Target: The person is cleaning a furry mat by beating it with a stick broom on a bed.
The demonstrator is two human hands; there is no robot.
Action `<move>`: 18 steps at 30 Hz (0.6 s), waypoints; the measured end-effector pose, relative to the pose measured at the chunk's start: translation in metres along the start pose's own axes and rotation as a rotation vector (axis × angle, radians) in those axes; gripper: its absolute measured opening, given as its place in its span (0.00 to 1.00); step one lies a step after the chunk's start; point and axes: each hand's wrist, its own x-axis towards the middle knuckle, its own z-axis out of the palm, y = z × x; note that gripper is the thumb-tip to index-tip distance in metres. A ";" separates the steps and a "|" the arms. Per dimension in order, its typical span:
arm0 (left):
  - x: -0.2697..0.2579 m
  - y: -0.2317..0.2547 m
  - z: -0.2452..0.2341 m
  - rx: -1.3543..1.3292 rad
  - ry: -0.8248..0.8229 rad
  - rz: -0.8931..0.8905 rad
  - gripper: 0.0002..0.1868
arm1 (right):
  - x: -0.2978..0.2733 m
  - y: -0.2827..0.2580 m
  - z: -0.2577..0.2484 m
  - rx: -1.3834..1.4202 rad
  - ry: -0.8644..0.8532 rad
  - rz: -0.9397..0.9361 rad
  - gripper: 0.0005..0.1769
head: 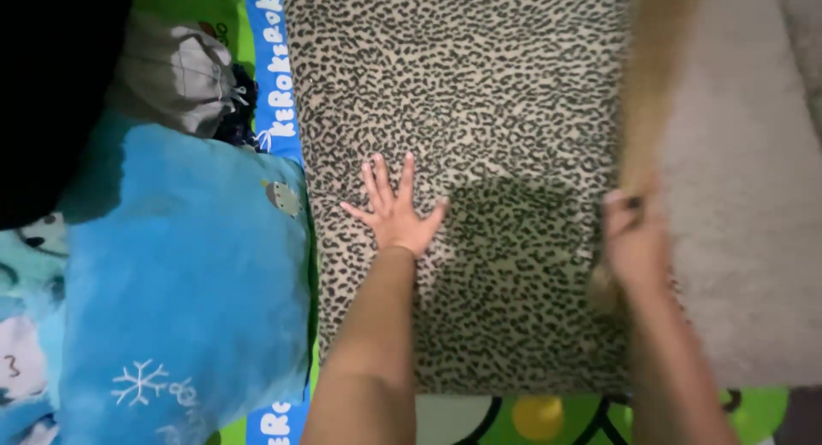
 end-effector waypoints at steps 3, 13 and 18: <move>-0.004 -0.003 -0.019 -0.054 -0.129 -0.005 0.56 | -0.056 -0.077 -0.032 -0.181 -0.525 0.322 0.33; -0.046 -0.041 -0.018 0.012 -0.244 0.166 0.58 | -0.083 0.030 -0.133 -0.469 -0.424 0.622 0.28; -0.085 -0.043 -0.009 0.071 -0.215 0.108 0.58 | -0.094 0.024 -0.117 0.131 -0.023 0.503 0.36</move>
